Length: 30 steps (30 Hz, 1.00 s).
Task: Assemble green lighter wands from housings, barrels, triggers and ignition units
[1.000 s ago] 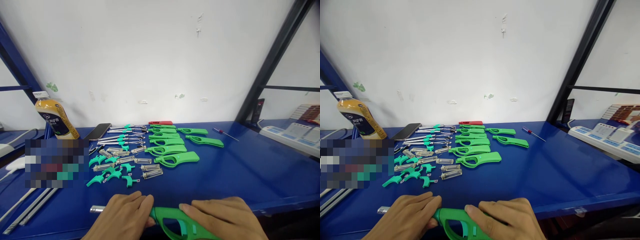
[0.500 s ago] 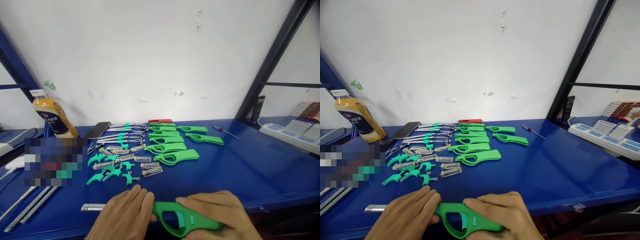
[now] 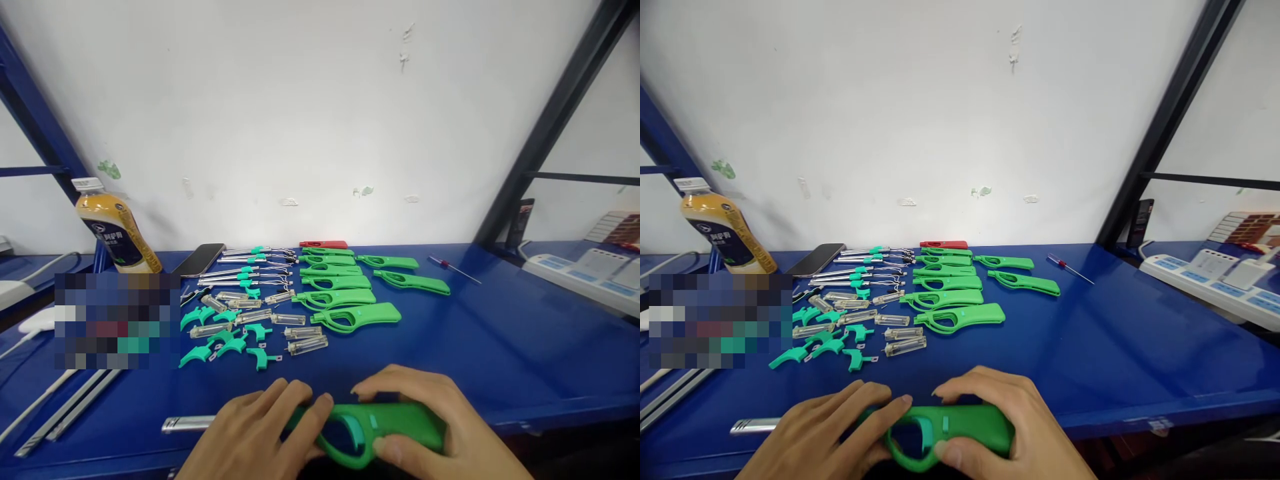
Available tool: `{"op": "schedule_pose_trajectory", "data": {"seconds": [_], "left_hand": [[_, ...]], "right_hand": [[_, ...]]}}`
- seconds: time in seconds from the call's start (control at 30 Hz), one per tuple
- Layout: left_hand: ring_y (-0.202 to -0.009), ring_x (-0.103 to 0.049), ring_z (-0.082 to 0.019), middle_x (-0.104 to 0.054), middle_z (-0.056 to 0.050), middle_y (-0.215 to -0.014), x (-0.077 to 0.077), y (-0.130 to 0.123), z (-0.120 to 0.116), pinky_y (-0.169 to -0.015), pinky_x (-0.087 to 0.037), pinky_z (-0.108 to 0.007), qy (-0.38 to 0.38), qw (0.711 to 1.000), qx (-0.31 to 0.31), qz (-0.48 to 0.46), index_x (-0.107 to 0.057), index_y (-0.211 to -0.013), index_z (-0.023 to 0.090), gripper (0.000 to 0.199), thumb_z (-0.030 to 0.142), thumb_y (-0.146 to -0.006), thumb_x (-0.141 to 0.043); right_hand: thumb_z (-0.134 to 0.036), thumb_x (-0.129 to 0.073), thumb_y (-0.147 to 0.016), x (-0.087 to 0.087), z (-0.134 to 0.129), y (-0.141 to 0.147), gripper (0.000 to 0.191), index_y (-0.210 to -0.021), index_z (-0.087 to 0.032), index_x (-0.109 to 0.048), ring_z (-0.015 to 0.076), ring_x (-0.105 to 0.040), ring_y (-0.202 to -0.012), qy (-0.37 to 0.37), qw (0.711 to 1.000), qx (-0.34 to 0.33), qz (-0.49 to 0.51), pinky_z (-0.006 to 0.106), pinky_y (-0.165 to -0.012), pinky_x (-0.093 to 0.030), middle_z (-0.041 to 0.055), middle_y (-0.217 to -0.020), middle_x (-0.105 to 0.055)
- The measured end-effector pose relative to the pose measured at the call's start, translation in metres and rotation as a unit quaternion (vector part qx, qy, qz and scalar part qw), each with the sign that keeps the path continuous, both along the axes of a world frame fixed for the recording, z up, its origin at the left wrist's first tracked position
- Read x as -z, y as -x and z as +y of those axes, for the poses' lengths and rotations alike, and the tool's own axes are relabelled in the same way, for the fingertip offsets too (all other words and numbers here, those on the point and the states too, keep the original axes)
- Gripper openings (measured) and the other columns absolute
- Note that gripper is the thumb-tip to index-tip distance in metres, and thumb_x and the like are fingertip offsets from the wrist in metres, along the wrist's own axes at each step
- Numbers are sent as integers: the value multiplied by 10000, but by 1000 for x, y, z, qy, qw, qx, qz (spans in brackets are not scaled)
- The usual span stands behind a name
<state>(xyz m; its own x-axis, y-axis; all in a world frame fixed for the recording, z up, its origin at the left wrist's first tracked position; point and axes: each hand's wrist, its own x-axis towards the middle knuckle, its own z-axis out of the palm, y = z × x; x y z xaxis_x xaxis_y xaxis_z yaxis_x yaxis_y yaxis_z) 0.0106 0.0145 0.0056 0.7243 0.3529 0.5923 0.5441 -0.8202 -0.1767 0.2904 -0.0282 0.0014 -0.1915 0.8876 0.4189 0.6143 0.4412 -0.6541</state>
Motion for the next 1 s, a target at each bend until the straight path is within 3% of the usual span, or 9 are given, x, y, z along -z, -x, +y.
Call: {"op": "schedule_pose_trajectory", "data": {"seconds": [0.1,0.2,0.33,0.5,0.57,0.7,1.0], "left_hand": [[-773,-757,-150,-768,9,-905,-3,0,4,-657,-579,-244,29,999,3,-40,-640,-1160,233,352,284,-1180,-292],[-746,-733,-152,-731,-2,-876,-5,3,7,-649,-594,-236,99,994,-9,-50,-645,-1055,234,301,246,-1144,-358],[-841,-746,-150,-734,-18,-953,1,3,8,-769,-622,-225,111,991,-7,-80,-646,-1137,232,249,233,-1122,-397],[-938,-760,-169,-763,-10,-1049,10,-3,8,-897,-629,-278,97,992,-9,-80,-612,-1288,260,243,338,-1146,-432],[-925,-751,-157,-759,-2,-1055,14,-4,9,-880,-626,-265,116,990,1,-79,-607,-1300,267,220,317,-1144,-460],[-893,-735,-136,-748,-3,-1054,19,-2,11,-826,-612,-237,149,985,26,-88,-622,-1280,263,211,240,-1140,-466],[-998,-771,-153,-788,19,-1137,17,-8,4,-958,-601,-286,84,994,-5,-69,-546,-1466,293,372,466,-1153,-446]], "right_hand": [[-582,-834,-877,5,-1,-5,451,-1271,-364,-800,233,-817,-1012,54,997,-21,54,252,-822,-674,47,-1325,-788],[-558,-784,-928,8,-1,-4,319,-1160,-344,-835,213,-800,-888,102,993,19,61,242,-741,-660,44,-1206,-816],[-575,-768,-925,9,-1,2,287,-1077,-353,-868,273,-780,-1023,119,988,81,50,300,-871,-651,39,-1075,-836],[-598,-752,-928,10,-2,5,335,-1142,-362,-856,235,-776,-815,217,969,51,104,236,-536,-586,49,-1096,-817],[-597,-786,-899,10,-3,5,320,-1126,-385,-861,259,-779,-912,217,969,54,104,244,-593,-609,36,-1108,-822],[-625,-821,-853,9,-5,5,332,-1120,-433,-864,302,-736,-1127,173,977,92,85,327,-904,-638,8,-1126,-835],[-603,-737,-938,5,2,7,222,-1047,-459,-864,252,-764,-990,156,985,46,54,322,-963,-576,-70,-1065,-861]]}}
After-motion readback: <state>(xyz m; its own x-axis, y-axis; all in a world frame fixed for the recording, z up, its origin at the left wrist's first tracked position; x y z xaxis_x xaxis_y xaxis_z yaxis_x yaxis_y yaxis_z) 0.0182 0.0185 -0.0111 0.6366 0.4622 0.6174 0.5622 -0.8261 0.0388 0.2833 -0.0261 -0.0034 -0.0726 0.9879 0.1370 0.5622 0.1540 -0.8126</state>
